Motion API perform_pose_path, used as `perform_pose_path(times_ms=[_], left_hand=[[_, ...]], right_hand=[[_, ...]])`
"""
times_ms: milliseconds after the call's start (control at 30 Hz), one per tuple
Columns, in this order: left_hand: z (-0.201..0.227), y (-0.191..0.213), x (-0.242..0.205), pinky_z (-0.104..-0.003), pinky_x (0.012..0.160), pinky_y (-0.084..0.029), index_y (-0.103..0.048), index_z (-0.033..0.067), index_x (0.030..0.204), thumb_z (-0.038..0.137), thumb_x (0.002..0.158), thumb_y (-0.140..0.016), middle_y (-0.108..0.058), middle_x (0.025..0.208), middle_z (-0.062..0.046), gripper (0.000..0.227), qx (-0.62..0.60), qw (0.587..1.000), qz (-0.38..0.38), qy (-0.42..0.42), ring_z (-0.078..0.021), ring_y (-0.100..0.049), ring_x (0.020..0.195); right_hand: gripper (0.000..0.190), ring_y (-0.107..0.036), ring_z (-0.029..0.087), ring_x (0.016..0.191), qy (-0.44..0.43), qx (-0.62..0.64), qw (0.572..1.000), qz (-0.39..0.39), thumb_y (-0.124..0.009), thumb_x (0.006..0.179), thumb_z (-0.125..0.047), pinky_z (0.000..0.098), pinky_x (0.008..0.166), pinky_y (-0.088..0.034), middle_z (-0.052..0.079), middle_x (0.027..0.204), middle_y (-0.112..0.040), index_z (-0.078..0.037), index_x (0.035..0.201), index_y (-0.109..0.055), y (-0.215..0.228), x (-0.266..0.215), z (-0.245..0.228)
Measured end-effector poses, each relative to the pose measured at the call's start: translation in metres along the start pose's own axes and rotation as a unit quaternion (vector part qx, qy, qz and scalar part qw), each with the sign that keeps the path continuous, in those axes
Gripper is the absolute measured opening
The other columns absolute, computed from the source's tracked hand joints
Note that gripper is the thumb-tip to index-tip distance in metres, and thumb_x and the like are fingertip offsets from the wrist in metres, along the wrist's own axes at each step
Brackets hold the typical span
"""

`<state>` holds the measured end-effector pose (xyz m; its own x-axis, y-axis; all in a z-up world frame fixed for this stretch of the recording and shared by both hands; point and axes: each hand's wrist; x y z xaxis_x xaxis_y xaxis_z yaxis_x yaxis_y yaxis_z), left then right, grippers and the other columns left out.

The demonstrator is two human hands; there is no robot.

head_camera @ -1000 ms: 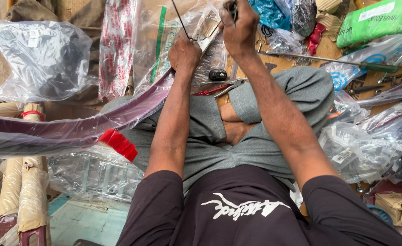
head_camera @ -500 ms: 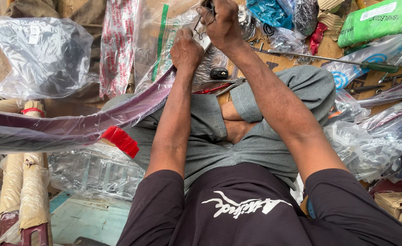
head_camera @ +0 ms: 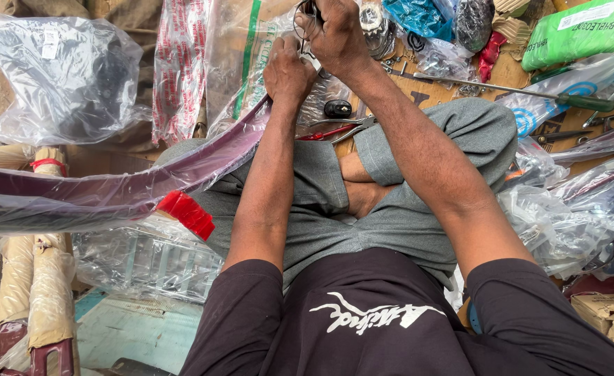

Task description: The person sits on the floor and assembles a bicycle wheel by attaching a metal wire hanger to the rim. They use pliers to bend and secure the wire, then insert a small metal piece into the rim. The person continues to adjust the wire and secure it to the rim.

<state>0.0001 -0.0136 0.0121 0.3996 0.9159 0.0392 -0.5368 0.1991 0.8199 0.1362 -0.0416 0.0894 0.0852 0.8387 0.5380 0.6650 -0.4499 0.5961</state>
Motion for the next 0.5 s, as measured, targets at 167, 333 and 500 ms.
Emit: perform_pose_path(times_ms=[167,333,500], left_hand=[[-0.001,-0.001,0.000,-0.043,0.067,-0.056,-0.060,0.0094,0.102,0.010,0.078,-0.070,-0.061,0.099,-0.009,0.026,0.011,1.000,-0.012,-0.002,-0.0263,-0.068,0.088],[0.000,0.002,0.001,-0.043,0.065,-0.054,-0.058,0.0087,0.103,0.016,0.084,-0.072,-0.060,0.095,-0.009,0.024,-0.027,1.000,-0.009,-0.001,-0.0253,-0.067,0.083],[0.004,0.009,-0.002,-0.044,0.065,-0.054,-0.059,0.0061,0.104,0.021,0.076,-0.077,-0.060,0.095,-0.011,0.036,-0.051,0.998,0.022,-0.024,-0.0288,-0.066,0.084]], right_hand=[[0.033,-0.057,0.017,0.064,0.008,0.005,1.000,0.001,-0.071,0.109,-0.031,0.0322,0.057,-0.048,0.005,0.073,-0.057,-0.005,0.094,-0.058,-0.003,-0.001,0.003],[0.031,-0.059,0.016,0.067,0.031,0.001,0.999,-0.011,-0.067,0.113,-0.030,0.0342,0.059,-0.048,0.004,0.077,-0.059,-0.007,0.094,-0.058,-0.004,0.001,0.000],[0.030,-0.058,0.018,0.064,0.000,0.019,1.000,-0.014,-0.068,0.109,-0.025,0.0329,0.054,-0.048,0.007,0.075,-0.055,-0.002,0.094,-0.056,-0.010,-0.005,0.005]])
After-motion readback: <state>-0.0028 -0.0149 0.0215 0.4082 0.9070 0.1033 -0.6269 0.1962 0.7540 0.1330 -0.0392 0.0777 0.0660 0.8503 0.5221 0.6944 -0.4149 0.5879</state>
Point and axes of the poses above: each hand's wrist, its own x-axis towards the middle knuckle, its own y-axis out of the back of the hand, z = x × y
